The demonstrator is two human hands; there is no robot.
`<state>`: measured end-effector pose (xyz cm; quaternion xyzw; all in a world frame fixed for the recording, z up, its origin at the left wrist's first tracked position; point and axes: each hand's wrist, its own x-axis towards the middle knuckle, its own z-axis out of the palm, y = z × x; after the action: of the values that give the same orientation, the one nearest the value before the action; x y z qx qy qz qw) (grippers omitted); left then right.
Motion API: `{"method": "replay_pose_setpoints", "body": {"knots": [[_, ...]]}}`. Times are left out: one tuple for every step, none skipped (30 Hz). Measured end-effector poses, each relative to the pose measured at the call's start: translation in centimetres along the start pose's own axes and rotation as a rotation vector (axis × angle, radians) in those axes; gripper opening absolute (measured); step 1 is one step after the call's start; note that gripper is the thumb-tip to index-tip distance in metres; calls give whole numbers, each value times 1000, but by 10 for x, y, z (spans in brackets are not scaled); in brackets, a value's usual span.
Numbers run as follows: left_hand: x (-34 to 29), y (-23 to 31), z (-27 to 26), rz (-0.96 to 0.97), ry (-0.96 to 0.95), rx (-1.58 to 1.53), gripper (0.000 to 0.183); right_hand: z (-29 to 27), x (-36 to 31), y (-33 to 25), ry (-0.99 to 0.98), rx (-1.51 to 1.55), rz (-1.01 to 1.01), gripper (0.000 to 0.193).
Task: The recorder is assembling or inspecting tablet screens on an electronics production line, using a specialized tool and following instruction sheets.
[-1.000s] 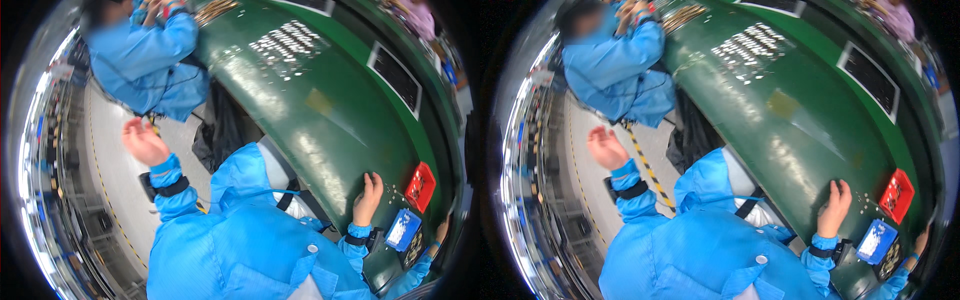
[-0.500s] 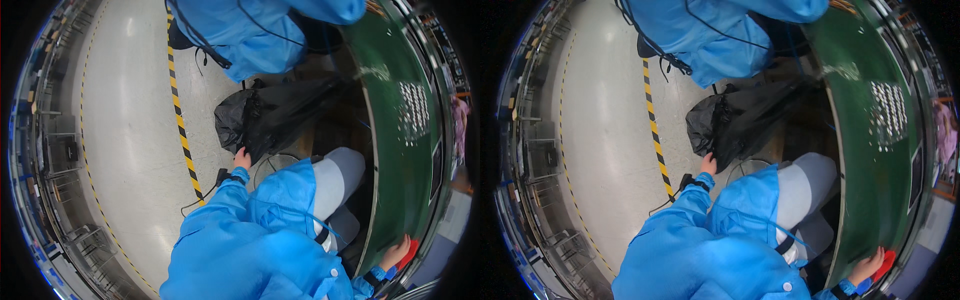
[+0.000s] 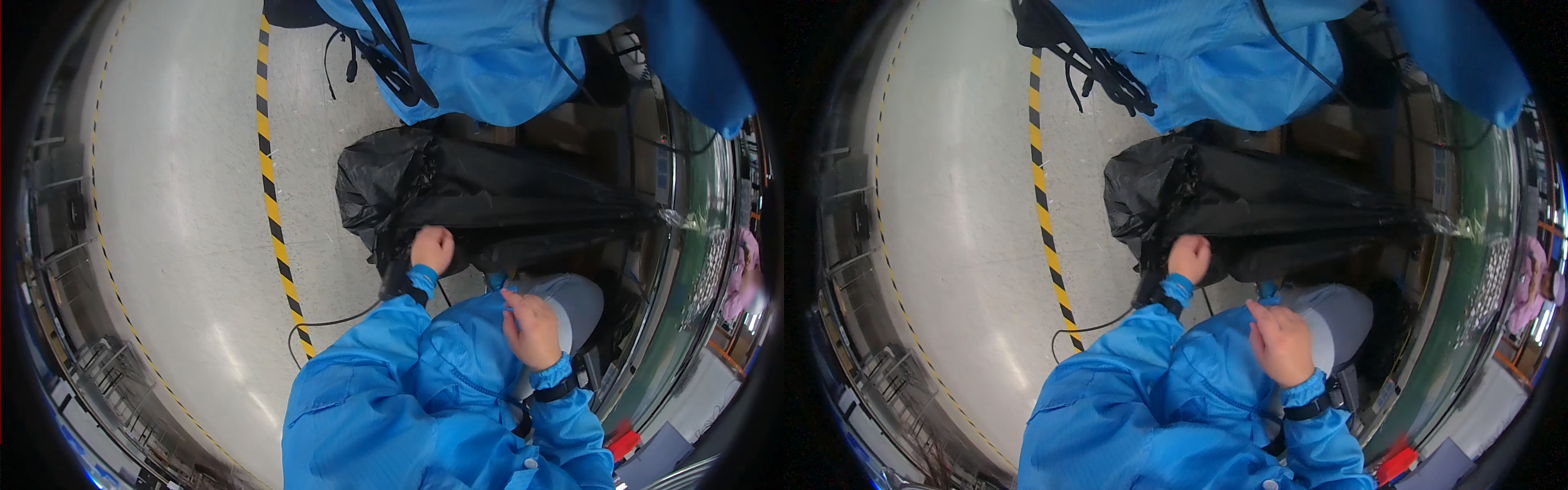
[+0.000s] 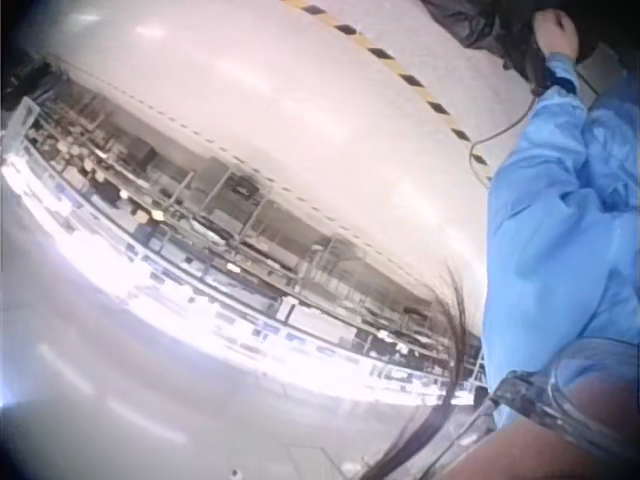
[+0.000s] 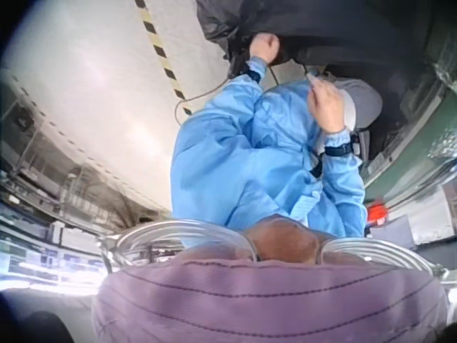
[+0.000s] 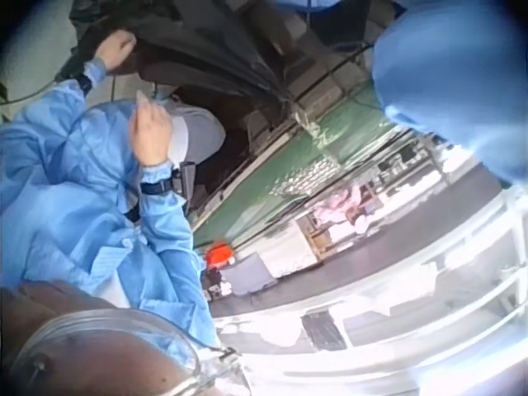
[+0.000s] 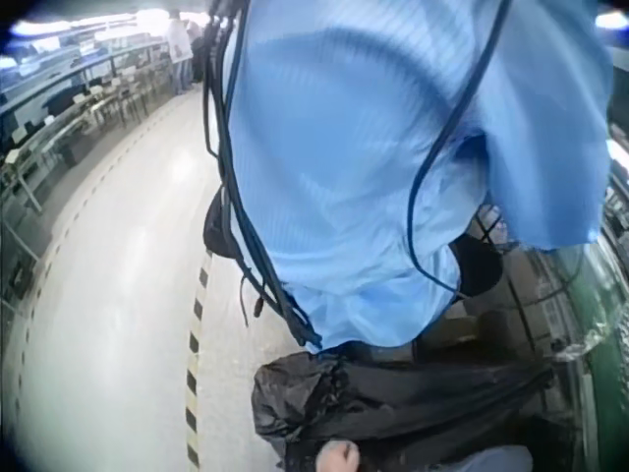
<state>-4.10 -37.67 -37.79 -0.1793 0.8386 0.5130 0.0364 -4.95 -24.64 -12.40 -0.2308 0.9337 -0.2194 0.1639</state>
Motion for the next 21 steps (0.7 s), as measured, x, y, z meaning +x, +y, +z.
{"method": "replay_pose_setpoints", "body": {"knots": [[16, -2, -5, -53, 181, -60, 11, 4, 1, 4, -9, 27, 0, 31], [34, -15, -4, -44, 360, -120, 10, 7, -1, 8, -21, 27, -11, 31], [52, -21, -7, 7, 409, -92, 14, 10, -8, 13, -52, 41, 16, 31], [72, -29, -6, -9, 384, -37, 16, 9, -14, 16, -79, 52, 45, 31], [89, -29, -4, -37, 335, 5, 20, 8, -18, 20, -135, 38, 99, 30], [101, -29, -1, -41, 339, 3, 20, 7, -21, 23, -139, 36, 95, 30], [113, -28, 2, -42, 292, 106, 23, 6, -25, 27, -122, 42, 112, 29], [122, -30, 5, -52, 238, 205, 25, 8, -27, 29, -113, 45, 134, 28], [129, -29, 5, -106, 154, 284, 30, 8, -28, 30, -140, 62, 175, 27], [136, -35, 7, -114, 152, 278, 30, 10, -28, 32, -150, 56, 176, 27], [144, -37, 6, -144, 27, 304, 32, 9, -29, 33, -137, 58, 168, 27], [150, -39, 5, -173, -100, 331, 35, 8, -30, 34, -126, 61, 159, 27], [156, -42, 6, -173, -100, 327, 35, 8, -32, 34, -145, 44, 166, 28], [160, -44, 7, -149, -153, 380, 32, 7, -31, 34, -146, 41, 170, 28], [163, -46, 8, -125, -206, 434, 28, 6, -31, 33, -150, 50, 159, 29], [164, -48, 9, -102, -258, 488, 25, 6, -31, 33, -155, 60, 146, 29], [165, -50, 10, -102, -265, 487, 25, 5, -31, 34, -157, 60, 153, 29], [165, -53, 11, -92, -218, 458, 21, 5, -31, 34, -160, 72, 155, 30], [163, -54, 13, -84, -171, 429, 18, 5, -32, 35, -164, 84, 156, 30], [159, -51, 12, -87, -178, 430, 18, 5, -31, 35, -167, 87, 161, 30], [153, -42, 11, -82, 94, 303, 16, 4, -31, 37, -170, 96, 170, 30]]}}
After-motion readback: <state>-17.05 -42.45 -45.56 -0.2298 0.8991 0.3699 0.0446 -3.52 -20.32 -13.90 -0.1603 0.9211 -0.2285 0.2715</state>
